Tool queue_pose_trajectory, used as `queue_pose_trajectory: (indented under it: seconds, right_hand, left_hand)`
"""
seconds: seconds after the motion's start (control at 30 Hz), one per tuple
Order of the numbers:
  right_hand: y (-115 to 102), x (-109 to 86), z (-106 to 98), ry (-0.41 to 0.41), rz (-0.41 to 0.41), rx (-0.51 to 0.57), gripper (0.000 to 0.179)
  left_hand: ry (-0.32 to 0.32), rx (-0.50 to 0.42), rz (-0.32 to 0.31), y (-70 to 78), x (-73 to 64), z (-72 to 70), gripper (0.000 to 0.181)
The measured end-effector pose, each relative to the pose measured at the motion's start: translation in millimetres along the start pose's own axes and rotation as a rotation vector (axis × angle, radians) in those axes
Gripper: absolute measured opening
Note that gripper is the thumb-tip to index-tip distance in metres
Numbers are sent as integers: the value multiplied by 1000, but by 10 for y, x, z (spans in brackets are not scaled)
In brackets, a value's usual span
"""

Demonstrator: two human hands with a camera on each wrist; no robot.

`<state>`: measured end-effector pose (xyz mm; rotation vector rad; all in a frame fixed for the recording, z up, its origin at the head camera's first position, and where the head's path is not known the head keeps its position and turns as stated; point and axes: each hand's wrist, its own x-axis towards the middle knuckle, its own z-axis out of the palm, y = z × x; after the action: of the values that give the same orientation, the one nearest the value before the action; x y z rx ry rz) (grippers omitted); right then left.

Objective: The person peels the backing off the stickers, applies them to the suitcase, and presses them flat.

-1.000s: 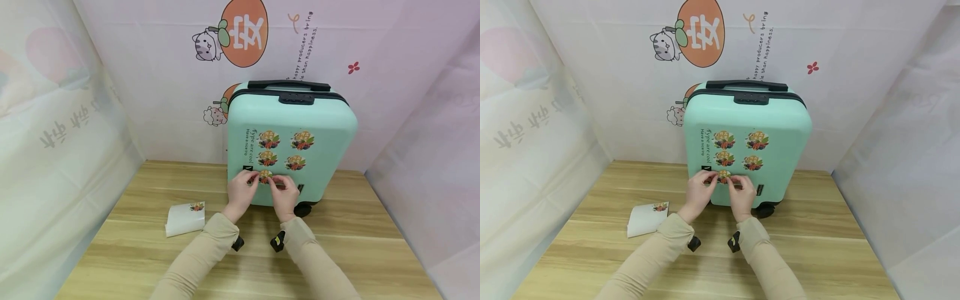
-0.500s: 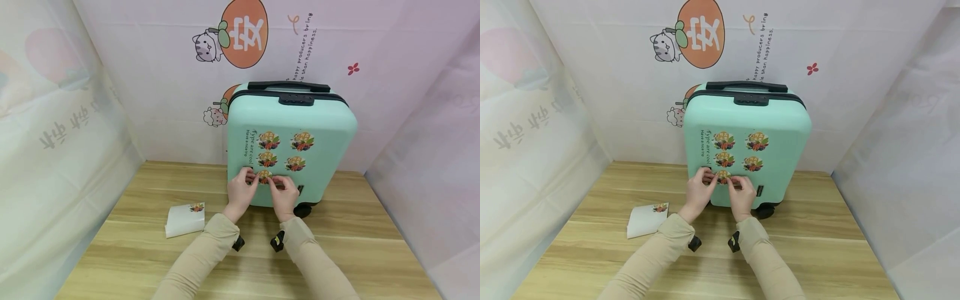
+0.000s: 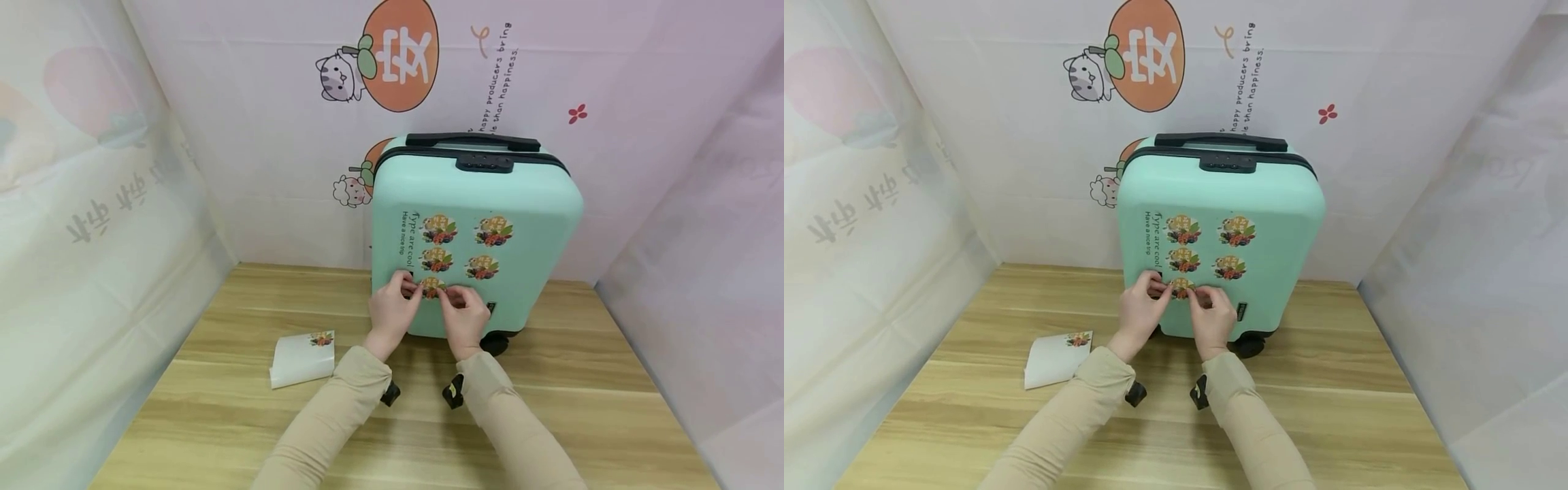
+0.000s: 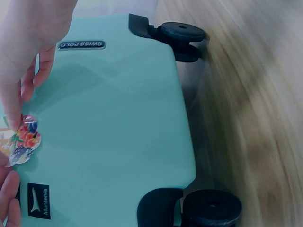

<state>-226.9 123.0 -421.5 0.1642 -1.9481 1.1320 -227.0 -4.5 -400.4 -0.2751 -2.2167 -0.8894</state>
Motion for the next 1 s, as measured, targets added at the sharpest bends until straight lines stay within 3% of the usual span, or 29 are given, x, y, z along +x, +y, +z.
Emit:
queue_pose_trajectory:
  seconds: [0.13,0.4,0.53,0.63,0.77,0.9,1.0]
  right_hand:
    - [-10,43,2,3,-18,-23,11]
    - [-27,20,-2,15,-9,-17,11]
    - [-31,-18,-7,22,3,-12,11]
    - [-28,-45,-24,25,22,-28,11]
    - [-26,-62,-39,16,59,-50,13]
    - [-14,-59,-54,14,47,-53,15]
    - [23,-41,-62,0,-54,-75,13]
  left_hand:
    - [5,104,54,6,69,-27,18]
    - [76,334,236,19,135,-73,23]
    - [84,425,274,-35,124,-104,31]
    - [90,401,290,-112,111,-142,31]
    - [139,257,342,-154,184,-299,23]
    - [204,121,466,-101,437,-521,31]
    - [188,81,551,-25,700,-683,46]
